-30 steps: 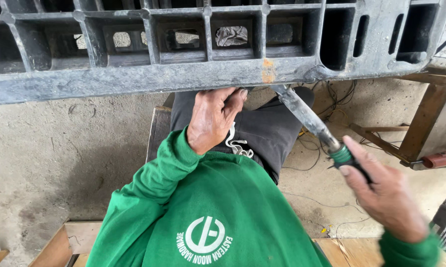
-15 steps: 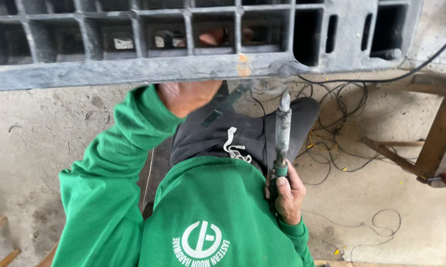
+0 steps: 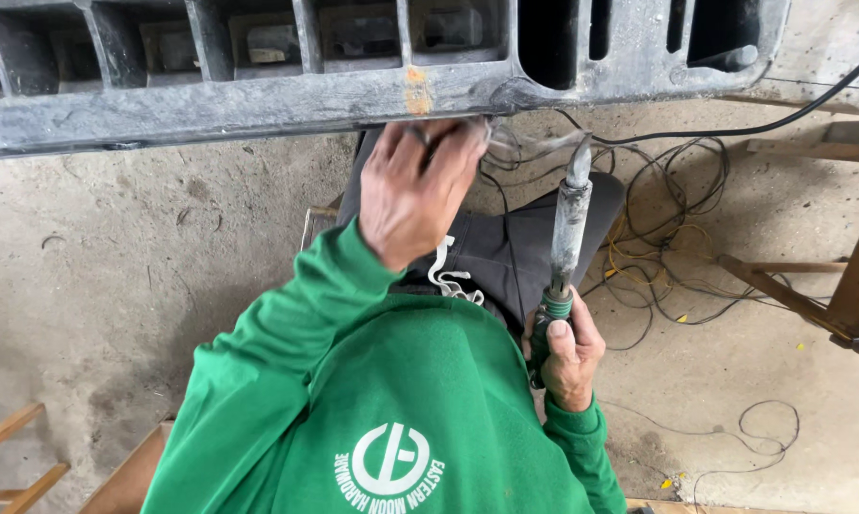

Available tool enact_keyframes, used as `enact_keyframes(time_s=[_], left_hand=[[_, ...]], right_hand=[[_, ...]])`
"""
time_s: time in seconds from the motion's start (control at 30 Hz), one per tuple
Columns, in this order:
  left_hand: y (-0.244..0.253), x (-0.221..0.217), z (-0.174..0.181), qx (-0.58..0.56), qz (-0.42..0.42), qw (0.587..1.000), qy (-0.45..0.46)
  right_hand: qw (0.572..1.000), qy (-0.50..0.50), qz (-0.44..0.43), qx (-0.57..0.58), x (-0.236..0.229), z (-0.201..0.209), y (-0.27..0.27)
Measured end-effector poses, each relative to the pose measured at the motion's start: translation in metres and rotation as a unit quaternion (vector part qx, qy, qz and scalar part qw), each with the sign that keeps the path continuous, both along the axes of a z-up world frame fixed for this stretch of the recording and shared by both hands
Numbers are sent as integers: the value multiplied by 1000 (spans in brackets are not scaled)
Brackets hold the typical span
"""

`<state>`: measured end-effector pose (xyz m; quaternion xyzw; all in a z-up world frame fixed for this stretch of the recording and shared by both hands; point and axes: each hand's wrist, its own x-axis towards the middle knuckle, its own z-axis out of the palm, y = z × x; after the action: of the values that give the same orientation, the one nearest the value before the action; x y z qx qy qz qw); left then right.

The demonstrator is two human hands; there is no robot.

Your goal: The person uses a hot soldering tool to melt and fuse together broken sections of a black plastic crate.

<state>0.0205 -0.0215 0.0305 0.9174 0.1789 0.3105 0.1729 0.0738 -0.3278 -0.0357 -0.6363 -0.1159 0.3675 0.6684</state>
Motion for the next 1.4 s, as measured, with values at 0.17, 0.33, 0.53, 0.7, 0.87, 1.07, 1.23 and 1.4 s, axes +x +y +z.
enact_keyframes(time_s=[0.17, 0.33, 0.53, 0.7, 0.87, 1.07, 1.23, 1.4], left_hand=[[-1, 13, -16, 15, 4, 999, 52], [0, 17, -18, -121, 13, 991, 63], [-3, 25, -13, -70, 31, 997, -10], [26, 2, -7, -131, -17, 990, -44], [7, -4, 0, -398, 89, 907, -100], [5, 6, -4, -140, 23, 990, -15], [6, 12, -8, -76, -1, 997, -7], [5, 11, -10, -113, -6, 994, 1]], right_hand=[[1000, -26, -1, 5, 12, -1, -4], [1000, 7, -6, 13, 12, -7, 3], [1000, 2, 13, 15, 18, -12, 3], [1000, -5, 6, 9, 20, -13, 3], [1000, 0, 3, 14, 18, -14, 10], [999, 12, 2, 30, 12, -16, 18], [999, 12, 3, 35, 12, -19, 18], [999, -2, 10, 32, 12, -16, 17]])
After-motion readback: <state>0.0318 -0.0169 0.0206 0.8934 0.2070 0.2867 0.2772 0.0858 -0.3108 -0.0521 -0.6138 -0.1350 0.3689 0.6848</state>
